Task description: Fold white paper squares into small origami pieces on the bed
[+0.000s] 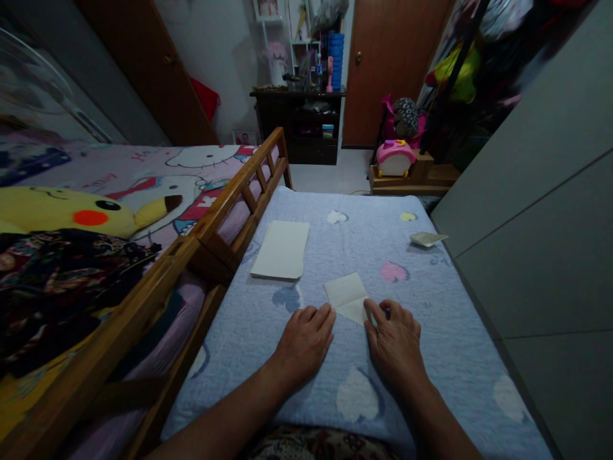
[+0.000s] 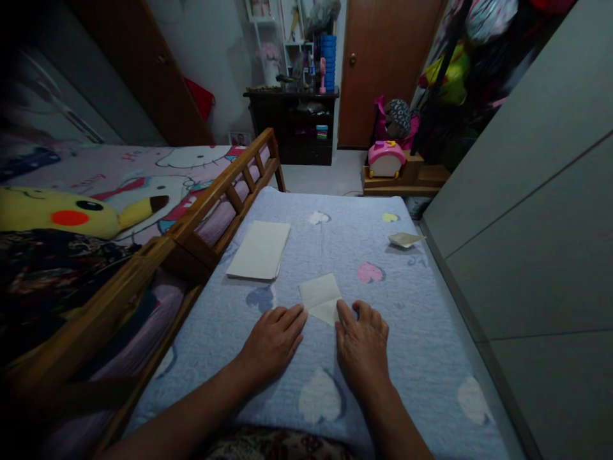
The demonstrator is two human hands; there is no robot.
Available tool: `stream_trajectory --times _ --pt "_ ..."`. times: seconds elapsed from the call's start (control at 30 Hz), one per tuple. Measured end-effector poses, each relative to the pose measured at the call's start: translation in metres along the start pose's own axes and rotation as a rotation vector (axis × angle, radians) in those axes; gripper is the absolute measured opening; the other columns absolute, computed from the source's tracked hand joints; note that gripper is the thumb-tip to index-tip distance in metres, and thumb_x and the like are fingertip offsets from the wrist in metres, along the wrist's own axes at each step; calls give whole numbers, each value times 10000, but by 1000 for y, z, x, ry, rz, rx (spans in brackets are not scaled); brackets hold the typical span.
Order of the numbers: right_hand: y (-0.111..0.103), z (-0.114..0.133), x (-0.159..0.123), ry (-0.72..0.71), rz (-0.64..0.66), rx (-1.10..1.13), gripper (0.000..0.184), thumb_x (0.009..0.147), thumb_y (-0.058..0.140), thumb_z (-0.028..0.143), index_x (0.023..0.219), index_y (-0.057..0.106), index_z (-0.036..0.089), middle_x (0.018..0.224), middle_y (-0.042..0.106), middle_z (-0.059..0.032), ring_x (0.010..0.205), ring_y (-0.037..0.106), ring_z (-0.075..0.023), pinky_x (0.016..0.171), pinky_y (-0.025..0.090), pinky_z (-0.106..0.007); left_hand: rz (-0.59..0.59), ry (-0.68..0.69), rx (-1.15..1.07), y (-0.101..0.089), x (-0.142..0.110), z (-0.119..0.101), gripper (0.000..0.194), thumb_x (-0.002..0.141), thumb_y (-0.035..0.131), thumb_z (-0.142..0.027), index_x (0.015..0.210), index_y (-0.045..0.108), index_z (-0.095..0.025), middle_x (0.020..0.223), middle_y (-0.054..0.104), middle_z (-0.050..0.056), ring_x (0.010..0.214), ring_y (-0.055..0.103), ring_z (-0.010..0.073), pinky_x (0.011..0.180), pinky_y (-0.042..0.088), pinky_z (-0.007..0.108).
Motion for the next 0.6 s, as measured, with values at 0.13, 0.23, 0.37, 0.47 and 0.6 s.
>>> stream_trajectory --times 0.13,0.23,0.37,0.47,0.6 --pt "-2 -10 -2 -18 21 28 469 886 546 209 1338 551 330 1202 556 -103 1037 489 -298 871 376 -448 -4 -8 -12 0 -2 -1 428 949 530 -226 1372 483 -181 1396 550 77 1065 514 251 913 451 411" --pt "-7 -18 6 -32 68 132 532 864 520 169 1385 509 276 1202 584 -106 1023 514 -283 863 401 -427 1 -19 -52 -2 -2 -1 444 937 544 -214 1374 479 -182 1397 547 72 1067 508 250 934 453 417" --pt "-9 -21 30 6 105 425 490 873 499 238 1356 490 155 1170 627 -119 1020 549 -255 919 424 -406 -5 -48 -187 -7 0 2 441 910 572 -202 1344 498 -196 1378 549 77 1100 510 248 965 456 422" --pt "-3 -16 52 75 143 607 585 834 559 313 1377 434 134 1160 622 -115 947 582 -228 853 459 -364 -45 -97 -363 -9 5 3 406 894 579 -186 1296 527 -194 1332 566 88 1141 516 240 1006 448 414" --pt "2 -6 72 184 203 684 655 763 600 272 1376 422 128 953 624 -45 770 591 -185 702 446 -308 -87 -238 -608 -10 17 3 293 867 598 -179 1159 588 -188 1174 614 80 1103 561 230 978 469 382"
Point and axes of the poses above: each hand's wrist, its own x-axis towards the middle knuckle, its own y-axis out of the palm, z = x × y, the point moved 1 cm from there along x, towards the middle knuckle
